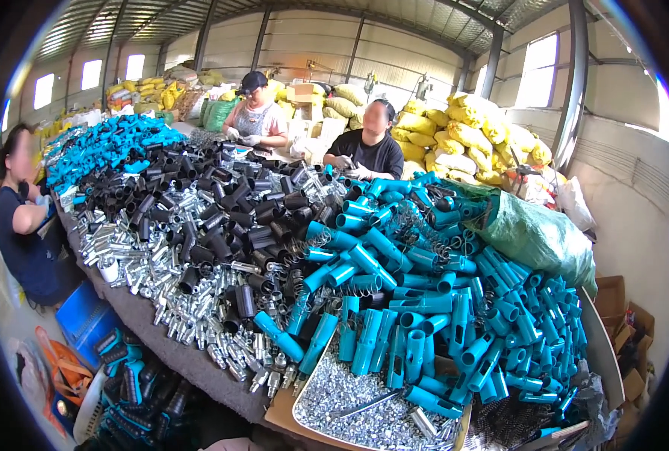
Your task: Manually assembling plastic hardware components by inserting metal triggers and springs into handles.
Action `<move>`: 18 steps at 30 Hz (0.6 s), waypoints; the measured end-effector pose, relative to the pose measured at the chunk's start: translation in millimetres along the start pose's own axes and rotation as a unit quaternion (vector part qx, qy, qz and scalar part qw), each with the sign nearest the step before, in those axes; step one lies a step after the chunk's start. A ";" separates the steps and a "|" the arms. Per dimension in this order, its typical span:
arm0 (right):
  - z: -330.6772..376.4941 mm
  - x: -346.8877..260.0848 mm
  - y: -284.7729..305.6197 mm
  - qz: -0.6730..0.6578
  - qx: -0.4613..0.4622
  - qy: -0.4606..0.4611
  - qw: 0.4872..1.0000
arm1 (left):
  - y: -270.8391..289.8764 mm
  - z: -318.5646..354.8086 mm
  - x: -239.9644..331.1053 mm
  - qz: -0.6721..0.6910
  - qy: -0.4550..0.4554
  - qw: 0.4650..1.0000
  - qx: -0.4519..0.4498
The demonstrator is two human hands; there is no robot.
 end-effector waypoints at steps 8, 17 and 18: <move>-20.7 -8.8 -11.8 0.174 -0.090 0.146 0.970 | -32.4 -46.9 -51.6 -0.074 -0.092 0.992 -0.036; -2.7 -12.4 -5.7 -0.066 -0.002 0.026 0.997 | -36.6 -30.3 -83.6 0.385 0.261 0.842 -0.273; -0.5 -19.2 3.2 -0.162 -0.043 -0.068 0.984 | -9.1 -21.5 -78.1 0.604 0.454 0.515 -0.404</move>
Point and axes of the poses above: each hand's wrist, its own z-axis away from the middle knuckle, its own y-axis out of the back of the hand, x = y × z, the point moved 3 cm from there along -z, towards the middle knuckle, and after that the axes turned 9 degrees about x, right-handed, at the moved point
